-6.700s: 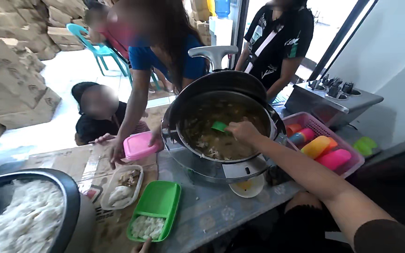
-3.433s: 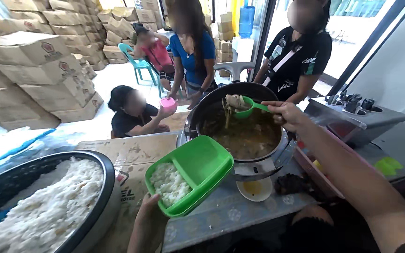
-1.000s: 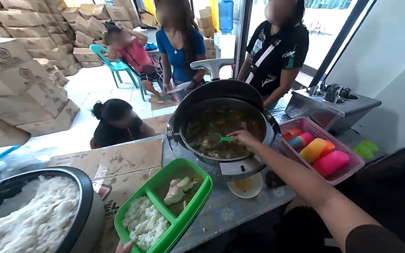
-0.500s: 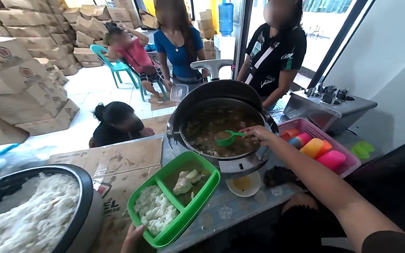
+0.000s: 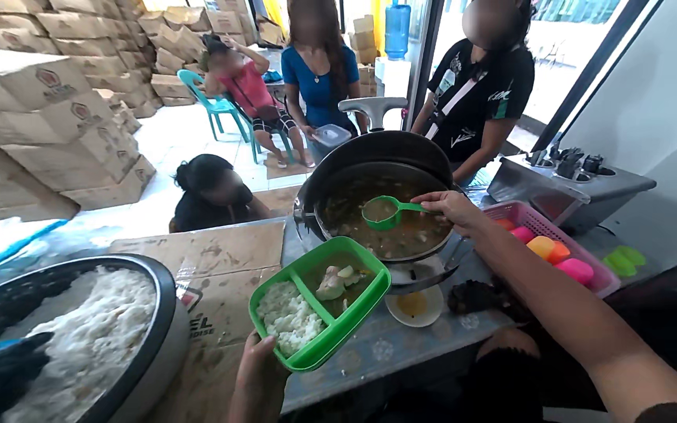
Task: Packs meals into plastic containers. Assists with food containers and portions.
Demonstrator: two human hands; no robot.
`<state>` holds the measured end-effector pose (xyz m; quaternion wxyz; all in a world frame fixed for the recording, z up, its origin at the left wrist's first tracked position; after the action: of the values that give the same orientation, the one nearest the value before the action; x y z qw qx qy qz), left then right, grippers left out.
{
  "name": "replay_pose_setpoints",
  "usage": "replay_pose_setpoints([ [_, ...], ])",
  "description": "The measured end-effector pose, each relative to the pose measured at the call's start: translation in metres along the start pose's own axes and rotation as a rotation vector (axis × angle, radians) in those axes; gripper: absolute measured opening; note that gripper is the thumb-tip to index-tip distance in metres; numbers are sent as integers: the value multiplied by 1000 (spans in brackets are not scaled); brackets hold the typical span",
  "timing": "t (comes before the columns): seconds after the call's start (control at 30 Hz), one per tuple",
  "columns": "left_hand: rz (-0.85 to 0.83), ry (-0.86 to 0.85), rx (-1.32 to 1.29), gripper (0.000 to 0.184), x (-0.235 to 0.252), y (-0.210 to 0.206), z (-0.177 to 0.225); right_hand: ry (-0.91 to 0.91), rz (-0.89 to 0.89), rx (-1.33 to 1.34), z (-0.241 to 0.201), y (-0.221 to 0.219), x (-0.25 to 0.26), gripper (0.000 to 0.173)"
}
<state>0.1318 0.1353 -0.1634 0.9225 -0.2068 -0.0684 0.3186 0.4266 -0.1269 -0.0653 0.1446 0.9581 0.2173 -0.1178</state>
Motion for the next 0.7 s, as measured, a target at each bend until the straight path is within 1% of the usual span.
replay_pose_setpoints([
  [0.17,25,20,4,36,-3,-15,1,136,-45,-35,-27,-18,-31,23],
  [0.27,23,29,14,38,-3,-22,0,216,-73,-98,-38,-30,-50,22],
  [0.33,15,31,7,40,-2,-26,0,258,-67,-178,-45,-38,-62,21],
  [0.43,12,38,0,38,-2,-31,0,344,-23,-354,-54,-47,-79,21],
  [0.5,13,46,-8,38,-2,-34,-1,473,43,-516,-59,-52,-91,21],
  [0.53,10,48,-17,38,-2,-35,-2,569,86,-603,-63,-55,-99,22],
  [0.6,4,48,-30,35,-2,-36,-3,799,176,-764,-70,-65,-119,24],
  [0.7,1,57,-24,34,-2,-37,-5,1126,314,-928,-75,-78,-150,27],
])
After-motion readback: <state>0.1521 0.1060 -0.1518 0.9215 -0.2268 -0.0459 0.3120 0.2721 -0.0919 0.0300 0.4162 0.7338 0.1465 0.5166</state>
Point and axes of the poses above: each hand's wrist, its own x-axis towards the middle knuckle, its own y-axis out of the back of the hand, z = x × y, the point moved 10 cm from there along x, towards the middle knuckle, and after that the axes turned 10 degrees about -y, right-handed, at the moved point
